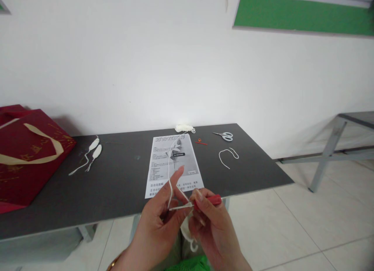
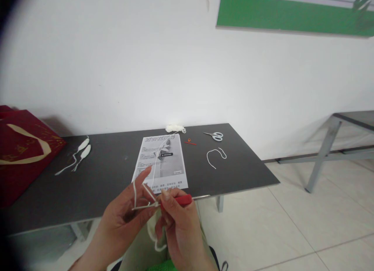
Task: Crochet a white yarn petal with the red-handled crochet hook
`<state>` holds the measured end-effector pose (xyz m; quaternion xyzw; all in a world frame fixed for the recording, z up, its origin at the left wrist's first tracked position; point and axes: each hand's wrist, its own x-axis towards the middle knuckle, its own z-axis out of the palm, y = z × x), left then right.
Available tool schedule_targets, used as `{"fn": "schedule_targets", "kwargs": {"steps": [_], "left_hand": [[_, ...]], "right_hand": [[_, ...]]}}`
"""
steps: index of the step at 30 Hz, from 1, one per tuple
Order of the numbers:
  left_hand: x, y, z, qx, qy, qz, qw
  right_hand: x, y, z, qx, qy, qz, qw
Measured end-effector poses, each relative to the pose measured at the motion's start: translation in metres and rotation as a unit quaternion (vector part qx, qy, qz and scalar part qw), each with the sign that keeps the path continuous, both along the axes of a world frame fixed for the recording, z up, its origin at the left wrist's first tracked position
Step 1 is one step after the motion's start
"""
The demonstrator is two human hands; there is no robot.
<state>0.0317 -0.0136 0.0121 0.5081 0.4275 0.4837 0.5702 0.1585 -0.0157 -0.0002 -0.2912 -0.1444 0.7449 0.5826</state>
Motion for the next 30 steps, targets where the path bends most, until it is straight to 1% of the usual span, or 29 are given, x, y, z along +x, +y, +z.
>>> {"fn": "schedule_targets", "kwargs": {"steps": [3, 6, 9, 14, 16, 19, 23, 27, 30], "left_hand": [[-0.002, 0.002, 0.004, -0.01, -0.048, -0.016, 0.999], [-0.002, 0.004, 0.008, -0.075, -0.138, -0.048, 0.986], [-0.001, 0.005, 0.013, -0.124, -0.183, -0.055, 0.974], [-0.003, 0.005, 0.023, -0.152, -0.163, -0.041, 0.974], [-0.004, 0.004, 0.023, -0.151, -0.143, -0.028, 0.978], [-0.006, 0.004, 0.017, -0.136, -0.112, -0.026, 0.984], [-0.003, 0.003, 0.008, -0.133, -0.096, -0.03, 0.986], [0.001, 0.0, 0.006, -0.114, -0.121, -0.019, 0.986], [0.002, -0.002, 0.005, -0.104, -0.138, -0.024, 0.985]], "right_hand": [[0.0, -0.001, 0.001, 0.011, 0.015, 0.01, 1.0], [0.0, -0.001, 0.002, 0.021, 0.005, 0.005, 1.0], [-0.001, -0.001, 0.001, 0.023, 0.008, 0.0, 1.0], [0.0, -0.001, -0.003, 0.029, 0.041, 0.008, 0.999], [0.002, -0.001, -0.005, 0.026, 0.065, 0.02, 0.997], [0.005, 0.0, -0.007, 0.009, 0.112, 0.04, 0.993], [0.006, 0.0, -0.005, -0.015, 0.147, 0.075, 0.986], [0.007, 0.001, -0.003, -0.019, 0.137, 0.054, 0.989], [0.007, -0.001, -0.003, -0.008, 0.116, 0.04, 0.992]]}}
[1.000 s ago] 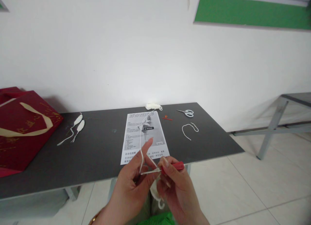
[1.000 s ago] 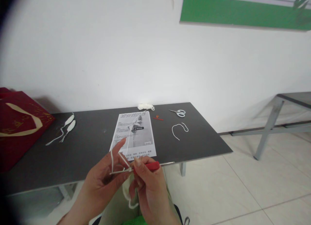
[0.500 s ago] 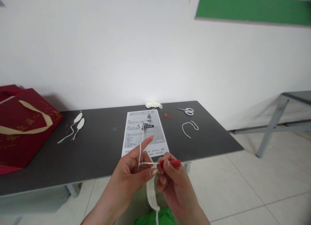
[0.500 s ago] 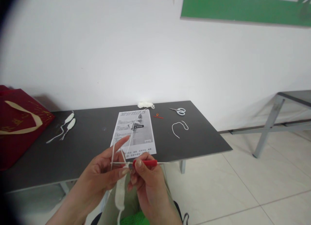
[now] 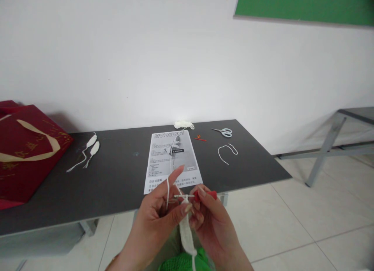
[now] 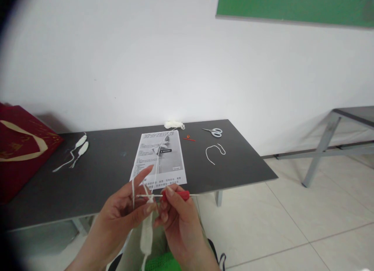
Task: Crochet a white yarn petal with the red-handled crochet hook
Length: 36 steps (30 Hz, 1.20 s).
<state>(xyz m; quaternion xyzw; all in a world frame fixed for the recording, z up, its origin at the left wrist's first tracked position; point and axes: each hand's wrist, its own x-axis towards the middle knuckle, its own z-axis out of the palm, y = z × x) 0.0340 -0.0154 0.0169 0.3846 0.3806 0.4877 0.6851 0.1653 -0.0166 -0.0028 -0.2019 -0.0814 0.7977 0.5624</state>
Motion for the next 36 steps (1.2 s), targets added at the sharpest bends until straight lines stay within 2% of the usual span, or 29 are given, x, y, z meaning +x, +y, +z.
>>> {"fn": "schedule_targets", "kwargs": {"steps": [8, 13, 18, 25, 30, 33, 36], "left_hand": [[0.001, -0.001, 0.001, -0.025, -0.044, -0.029, 0.998], [0.001, 0.002, 0.002, -0.029, 0.009, -0.042, 0.999], [-0.002, 0.006, 0.0, -0.022, 0.082, -0.088, 0.993], [0.004, 0.008, 0.004, 0.011, 0.131, -0.117, 0.984], [0.008, 0.006, 0.01, 0.032, 0.176, -0.137, 0.974], [0.008, 0.004, 0.011, 0.028, 0.152, -0.136, 0.979], [0.007, 0.002, 0.008, 0.019, 0.125, -0.123, 0.984]], "right_hand": [[-0.004, -0.003, -0.004, 0.027, 0.013, -0.03, 0.999], [-0.003, 0.001, -0.007, 0.094, -0.078, -0.064, 0.99], [0.005, 0.007, -0.011, 0.119, -0.16, 0.002, 0.98], [0.014, 0.009, -0.008, 0.192, -0.297, 0.007, 0.935], [0.012, 0.007, -0.005, 0.193, -0.281, -0.022, 0.94], [0.011, 0.005, -0.004, 0.2, -0.303, -0.039, 0.931], [0.01, 0.002, -0.003, 0.147, -0.299, -0.058, 0.941]]}}
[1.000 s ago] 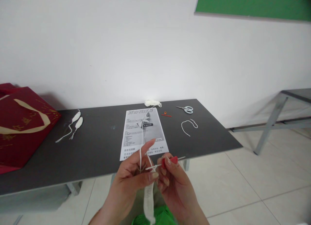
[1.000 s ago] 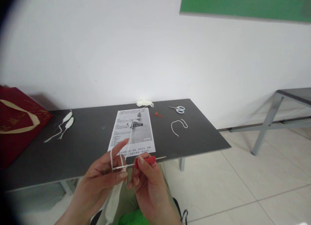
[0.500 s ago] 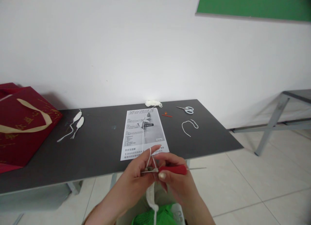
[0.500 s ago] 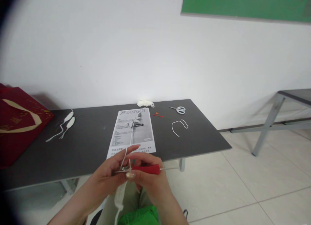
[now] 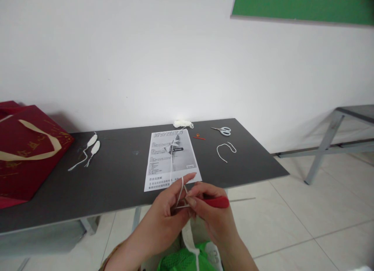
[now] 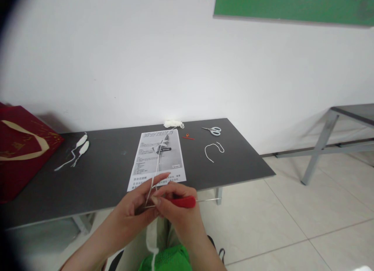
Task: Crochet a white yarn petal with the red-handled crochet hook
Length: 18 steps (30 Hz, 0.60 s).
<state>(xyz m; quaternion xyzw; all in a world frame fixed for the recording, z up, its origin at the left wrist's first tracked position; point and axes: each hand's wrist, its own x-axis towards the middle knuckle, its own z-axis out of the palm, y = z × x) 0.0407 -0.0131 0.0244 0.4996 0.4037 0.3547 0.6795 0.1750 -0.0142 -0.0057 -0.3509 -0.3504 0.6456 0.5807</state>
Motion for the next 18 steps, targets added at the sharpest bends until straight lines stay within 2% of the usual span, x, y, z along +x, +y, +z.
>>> {"fn": "schedule_targets", "kwargs": {"steps": [5, 11, 14, 18], "left_hand": [[-0.009, -0.004, -0.008, 0.063, 0.051, 0.022, 0.996], [-0.018, -0.005, -0.001, 0.118, 0.12, 0.02, 0.986], [-0.018, -0.005, 0.004, 0.114, 0.097, 0.005, 0.989], [-0.016, -0.005, 0.007, 0.056, 0.03, -0.017, 0.998]], "right_hand": [[-0.002, -0.005, 0.0, -0.079, 0.079, -0.007, 0.994], [-0.004, -0.007, 0.005, -0.086, 0.127, 0.016, 0.988], [-0.005, -0.008, 0.008, -0.081, 0.138, 0.018, 0.987], [-0.006, -0.009, 0.008, -0.072, 0.157, 0.032, 0.984]]}}
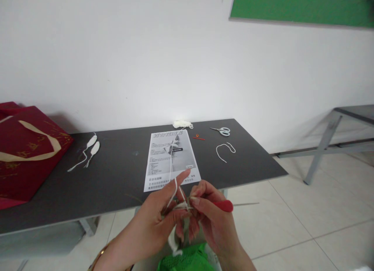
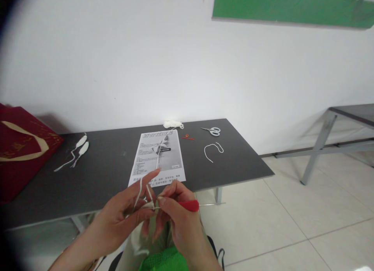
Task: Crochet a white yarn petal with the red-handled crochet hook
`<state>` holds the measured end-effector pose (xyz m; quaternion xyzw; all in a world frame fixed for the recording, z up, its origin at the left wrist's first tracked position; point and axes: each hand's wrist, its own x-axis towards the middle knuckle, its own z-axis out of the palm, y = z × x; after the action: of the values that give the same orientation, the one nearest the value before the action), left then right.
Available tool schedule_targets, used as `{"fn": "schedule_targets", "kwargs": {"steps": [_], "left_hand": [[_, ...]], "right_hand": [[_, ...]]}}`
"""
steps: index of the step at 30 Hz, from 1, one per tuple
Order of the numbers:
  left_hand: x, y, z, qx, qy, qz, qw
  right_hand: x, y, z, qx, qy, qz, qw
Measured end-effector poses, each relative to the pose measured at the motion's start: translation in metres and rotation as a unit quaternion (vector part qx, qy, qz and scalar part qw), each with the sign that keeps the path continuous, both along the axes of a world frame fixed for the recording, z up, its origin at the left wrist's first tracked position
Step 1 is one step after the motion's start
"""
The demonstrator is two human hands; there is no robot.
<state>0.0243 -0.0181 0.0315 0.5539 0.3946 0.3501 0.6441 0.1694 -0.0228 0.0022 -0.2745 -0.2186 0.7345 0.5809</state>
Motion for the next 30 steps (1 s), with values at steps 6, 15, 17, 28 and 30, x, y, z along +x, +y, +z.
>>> {"fn": "schedule_targets", "kwargs": {"steps": [6, 15, 17, 28, 30], "left_hand": [[-0.002, -0.002, -0.004, -0.017, -0.053, 0.011, 0.998], [-0.002, 0.0, 0.005, -0.084, -0.128, 0.041, 0.987], [-0.002, 0.002, 0.008, -0.093, -0.134, 0.032, 0.986], [-0.006, 0.01, 0.003, -0.186, -0.157, 0.034, 0.969], [-0.003, 0.006, 0.005, -0.172, -0.134, 0.075, 0.973]], "right_hand": [[0.0, -0.001, -0.003, 0.023, 0.012, -0.009, 1.0], [0.007, -0.003, 0.006, 0.035, -0.012, 0.004, 0.999], [0.009, -0.003, 0.006, 0.042, -0.02, 0.001, 0.999], [0.011, -0.001, 0.003, 0.056, -0.034, 0.017, 0.998], [0.011, 0.003, -0.002, 0.053, -0.01, 0.021, 0.998]]}}
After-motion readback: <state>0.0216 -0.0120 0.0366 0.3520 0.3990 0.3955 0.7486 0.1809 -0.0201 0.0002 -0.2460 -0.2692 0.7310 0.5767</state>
